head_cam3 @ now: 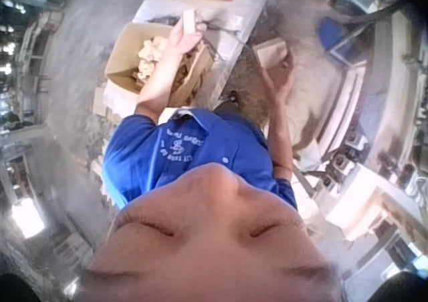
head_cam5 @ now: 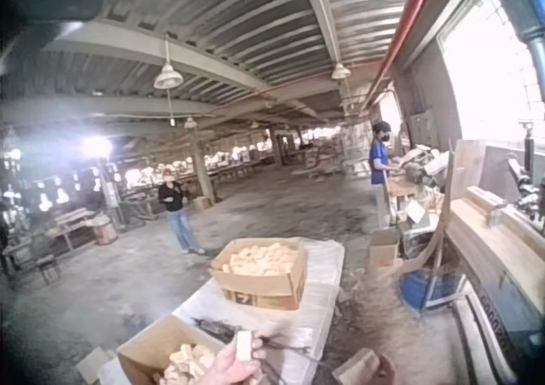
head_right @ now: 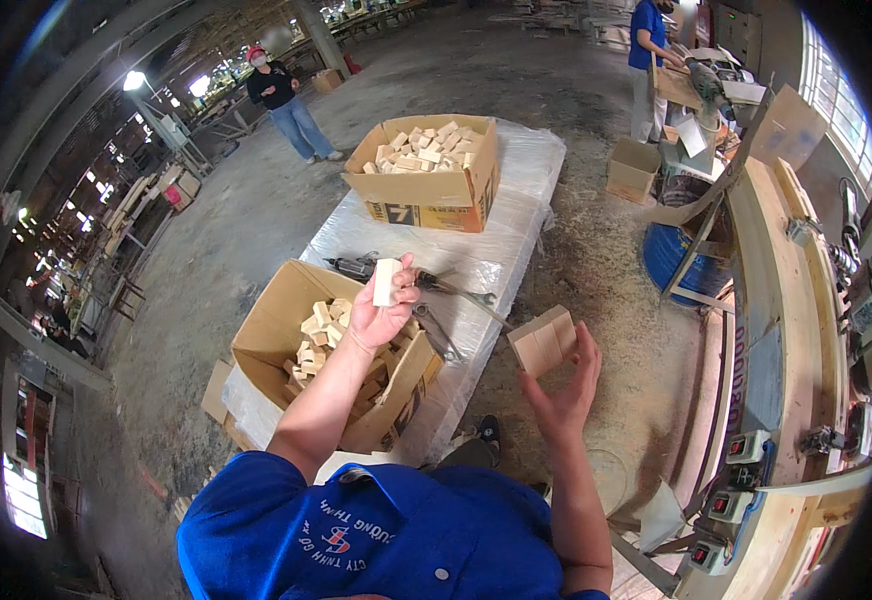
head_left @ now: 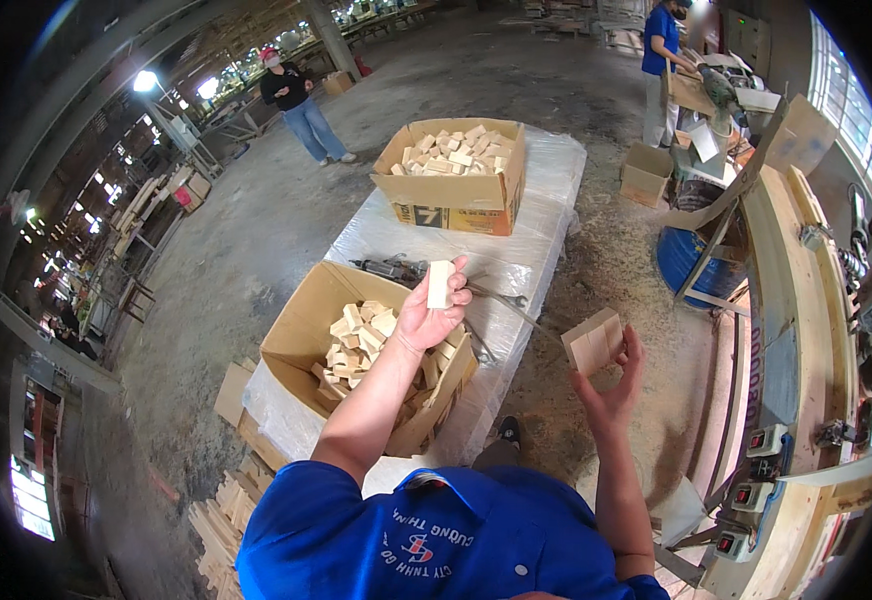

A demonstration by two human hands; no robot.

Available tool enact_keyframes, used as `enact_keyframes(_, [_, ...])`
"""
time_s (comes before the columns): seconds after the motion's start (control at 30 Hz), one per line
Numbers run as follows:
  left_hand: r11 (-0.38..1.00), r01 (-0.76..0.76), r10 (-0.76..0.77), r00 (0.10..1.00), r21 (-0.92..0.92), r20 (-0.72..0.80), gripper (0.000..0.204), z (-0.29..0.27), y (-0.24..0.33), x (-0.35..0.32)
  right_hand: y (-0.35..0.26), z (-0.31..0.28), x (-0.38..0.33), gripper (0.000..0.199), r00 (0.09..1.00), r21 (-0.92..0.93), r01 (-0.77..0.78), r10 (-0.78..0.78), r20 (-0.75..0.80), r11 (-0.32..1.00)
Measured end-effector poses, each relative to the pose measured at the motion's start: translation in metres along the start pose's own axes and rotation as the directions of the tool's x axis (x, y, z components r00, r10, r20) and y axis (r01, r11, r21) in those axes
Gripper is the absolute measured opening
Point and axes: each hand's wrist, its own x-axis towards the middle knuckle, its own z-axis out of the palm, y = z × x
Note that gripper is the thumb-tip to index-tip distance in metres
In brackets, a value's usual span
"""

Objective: The person picks up small wooden blocks from a cardboard box, places them into a vertical drilling machine, and operates the machine to process the wood. The person then removes the processed blocks and places them into a second cardboard box. This cycle is repeated multiple times throughout the video.

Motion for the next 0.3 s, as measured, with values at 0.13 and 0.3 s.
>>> enact_keyframes(0.13, [0.995, -0.002, 0.009, 0.998, -0.099, 0.067, 0.048, -0.002, 0.003, -0.003, -0.004, 0.002, 0.001, 0.087, 1.000, -0.005, 0.015, -0.015, 0.023, 1.000])
enact_keyframes(0.3, [0.998, 0.007, -0.012, 0.997, 0.069, 0.075, 0.050, -0.014, 0.005, 0.001, -0.003, 0.004, 0.001, 0.085, 0.998, -0.005, 0.034, -0.034, 0.053, 0.999])
